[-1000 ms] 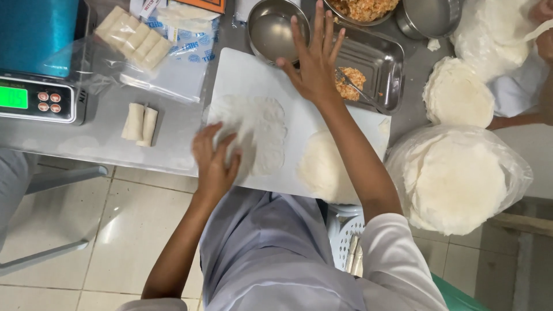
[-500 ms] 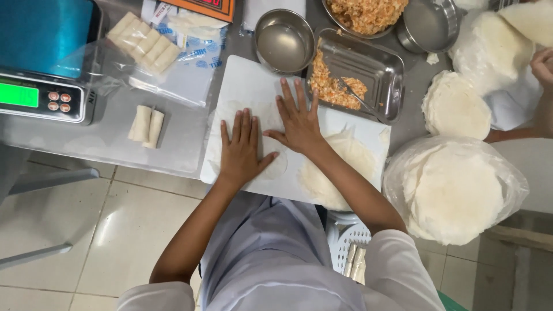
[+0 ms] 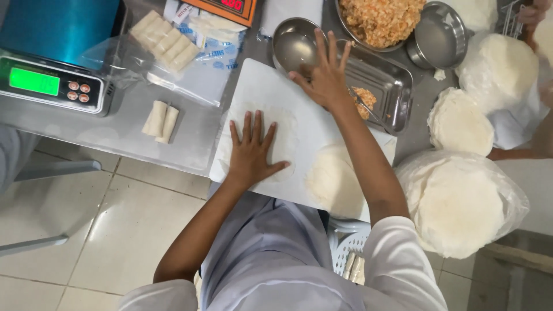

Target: Preparing and packaging spring rolls by adding filling to wrappers, rolling them, and placing them into plastic bags.

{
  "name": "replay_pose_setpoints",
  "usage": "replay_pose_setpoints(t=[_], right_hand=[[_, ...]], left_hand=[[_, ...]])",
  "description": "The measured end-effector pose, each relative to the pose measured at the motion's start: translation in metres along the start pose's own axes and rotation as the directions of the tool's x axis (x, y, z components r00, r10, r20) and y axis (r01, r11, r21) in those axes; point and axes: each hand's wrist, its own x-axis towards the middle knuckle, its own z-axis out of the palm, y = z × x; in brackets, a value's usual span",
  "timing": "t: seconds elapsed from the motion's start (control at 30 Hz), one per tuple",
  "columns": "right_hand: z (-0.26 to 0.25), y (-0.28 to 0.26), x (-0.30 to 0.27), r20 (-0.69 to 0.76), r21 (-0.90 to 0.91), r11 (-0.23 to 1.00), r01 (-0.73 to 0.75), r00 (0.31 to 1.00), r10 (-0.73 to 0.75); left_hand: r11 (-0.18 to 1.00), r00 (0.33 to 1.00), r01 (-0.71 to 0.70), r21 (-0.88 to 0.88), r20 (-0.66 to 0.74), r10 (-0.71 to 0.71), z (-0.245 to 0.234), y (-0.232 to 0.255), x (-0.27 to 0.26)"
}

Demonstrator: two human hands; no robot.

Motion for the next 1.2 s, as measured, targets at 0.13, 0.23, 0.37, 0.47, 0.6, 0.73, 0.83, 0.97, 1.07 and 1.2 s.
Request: replay_pose_setpoints(t=[0.13, 0.23, 0.37, 0.47, 0.6, 0.73, 0.83, 0.97, 1.07, 1.2], right_hand=[[-0.016, -0.001, -0.002, 0.129, 0.053, 0.994, -0.1, 0.987, 0.092], [-0.029, -0.007, -0.036, 0.056, 0.053, 0.993, -0.108, 0.993, 0.105], [-0.017, -0.022, -0.116, 0.11, 0.087, 0.996, 0.012, 0.994, -0.022], [-0.006, -0.063, -0.192, 0.189, 0.123, 0.968, 0.22, 0.952, -0.24], [-0.015, -0.102, -0.207, 0.243, 0.17, 0.938, 0.302, 0.91, -0.337], [-0.023, -0.098, -0.199, 0.323, 0.18, 0.957, 0.227, 0.906, -0.275], [-0.028, -0.074, -0.207, 0.371, 0.101, 0.985, 0.139, 0.913, -0.167], [-0.017, -0.094, -0.21, 0.265, 0.103, 0.983, 0.152, 0.948, -0.174], [-0.003, -0.139, -0.204, 0.236, 0.159, 0.961, 0.227, 0.936, -0.26], [-0.011, -0.12, -0.187, 0.248, 0.138, 0.976, 0.167, 0.948, -0.198]], left_hand=[[0.991, 0.999, -0.032, -0.129, -0.038, 0.028, 0.002, -0.005, -0.002], [0.957, 0.972, -0.145, -0.253, -0.219, 0.089, 0.019, -0.017, -0.006], [0.948, 0.983, -0.151, -0.282, -0.146, 0.113, -0.006, -0.01, -0.023], [0.972, 0.984, -0.169, -0.166, -0.085, 0.156, -0.002, -0.017, -0.028], [0.971, 0.971, -0.237, -0.013, -0.033, 0.236, 0.011, -0.023, -0.026], [0.955, 0.966, -0.257, 0.147, -0.001, 0.26, 0.01, -0.022, -0.028], [0.954, 0.966, -0.254, 0.158, -0.012, 0.259, 0.011, -0.022, -0.028], [0.955, 0.964, -0.259, 0.144, -0.018, 0.265, 0.009, -0.023, -0.028], [0.949, 0.96, -0.258, 0.181, -0.063, 0.273, 0.013, -0.023, -0.029], [0.948, 0.95, -0.269, 0.169, -0.114, 0.29, 0.017, -0.025, -0.029]])
